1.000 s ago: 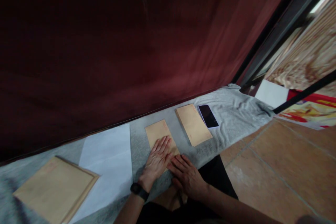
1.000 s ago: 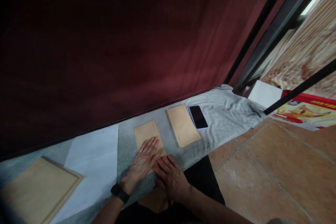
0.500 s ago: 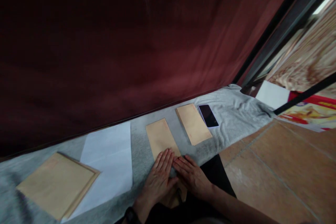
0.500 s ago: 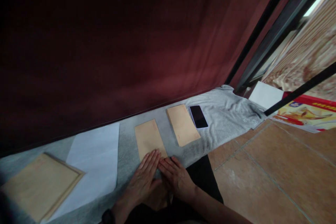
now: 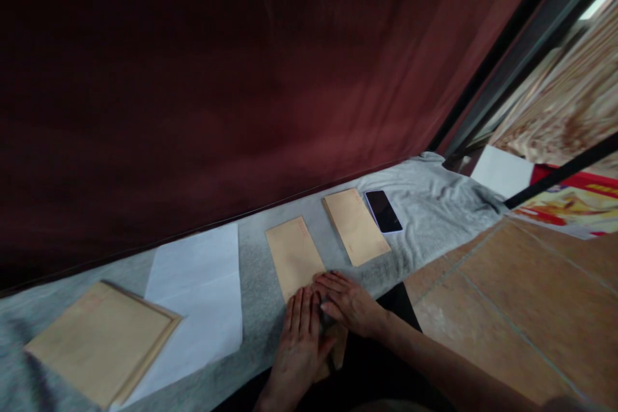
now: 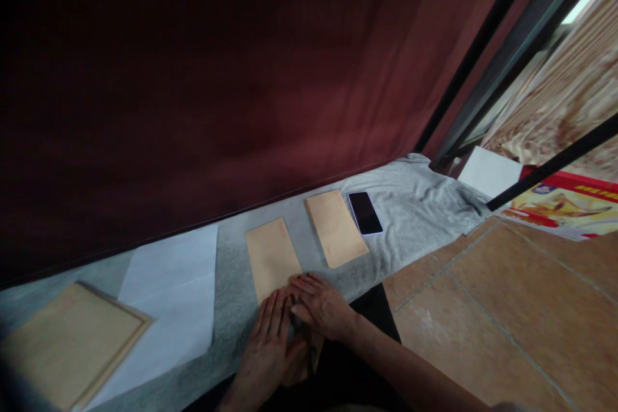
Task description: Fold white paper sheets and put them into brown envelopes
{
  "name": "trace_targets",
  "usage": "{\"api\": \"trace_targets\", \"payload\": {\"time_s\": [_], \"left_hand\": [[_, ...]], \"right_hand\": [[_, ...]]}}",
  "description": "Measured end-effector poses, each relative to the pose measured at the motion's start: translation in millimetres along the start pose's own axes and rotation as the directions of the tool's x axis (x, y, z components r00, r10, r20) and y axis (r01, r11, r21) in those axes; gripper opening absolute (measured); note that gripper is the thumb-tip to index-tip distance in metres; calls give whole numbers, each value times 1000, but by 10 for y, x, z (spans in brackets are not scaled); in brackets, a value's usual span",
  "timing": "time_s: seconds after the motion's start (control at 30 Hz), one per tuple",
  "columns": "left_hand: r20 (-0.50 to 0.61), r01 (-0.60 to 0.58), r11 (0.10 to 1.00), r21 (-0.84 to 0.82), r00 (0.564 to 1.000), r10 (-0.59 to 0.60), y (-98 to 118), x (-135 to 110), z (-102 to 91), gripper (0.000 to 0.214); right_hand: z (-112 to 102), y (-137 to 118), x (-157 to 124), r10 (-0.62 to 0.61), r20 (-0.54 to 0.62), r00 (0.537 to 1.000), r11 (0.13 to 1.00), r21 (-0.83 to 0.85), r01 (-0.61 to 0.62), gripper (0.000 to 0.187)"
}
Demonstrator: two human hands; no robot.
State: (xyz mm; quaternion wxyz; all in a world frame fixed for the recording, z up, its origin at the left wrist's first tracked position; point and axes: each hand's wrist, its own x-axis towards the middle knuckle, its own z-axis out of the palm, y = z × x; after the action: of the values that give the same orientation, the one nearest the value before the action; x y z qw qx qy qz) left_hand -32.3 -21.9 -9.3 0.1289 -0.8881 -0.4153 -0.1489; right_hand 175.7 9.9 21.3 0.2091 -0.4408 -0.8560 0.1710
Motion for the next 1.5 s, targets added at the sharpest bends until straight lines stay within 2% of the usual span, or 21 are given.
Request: {"api": "trace_targets", "payload": {"time_s": [0.27,0.43,0.63,0.77,0.9,1.13,1.4,1.5], "left_hand": [[-39,22,1000,1,999,-22,30,-27,91,75],[-50,55,998,-2,997,-56,63,9,86,71],[-49,43,999,-17,998,-44,55,25,63,72],[-44,55,998,-39,997,-57,49,29,52,73],[-30,52,998,-41,998,-53,51,19,53,74],[-16,72,994,-86,997,-73,66,-11,106,76],[-13,55,995,-87,998,-56,65,-24,73,76],[-14,81,993,-89,996,-82,71,-12,36,79]], "right_hand": [[203,186,527,48,-39,998,985,-164,-53,54],[294,325,823,89,-151,984,974,-192,-118,56],[303,480,1118,133,-183,974,961,-216,-172,52],[297,499,1193,138,-190,972,959,-218,-179,54],[299,433,1064,142,-180,973,961,-209,-179,56],[204,249,482,82,-39,996,972,-218,-88,56],[128,-16,46,72,-48,996,976,-202,-80,57],[105,-72,-106,32,-25,999,975,-217,-36,61]]}}
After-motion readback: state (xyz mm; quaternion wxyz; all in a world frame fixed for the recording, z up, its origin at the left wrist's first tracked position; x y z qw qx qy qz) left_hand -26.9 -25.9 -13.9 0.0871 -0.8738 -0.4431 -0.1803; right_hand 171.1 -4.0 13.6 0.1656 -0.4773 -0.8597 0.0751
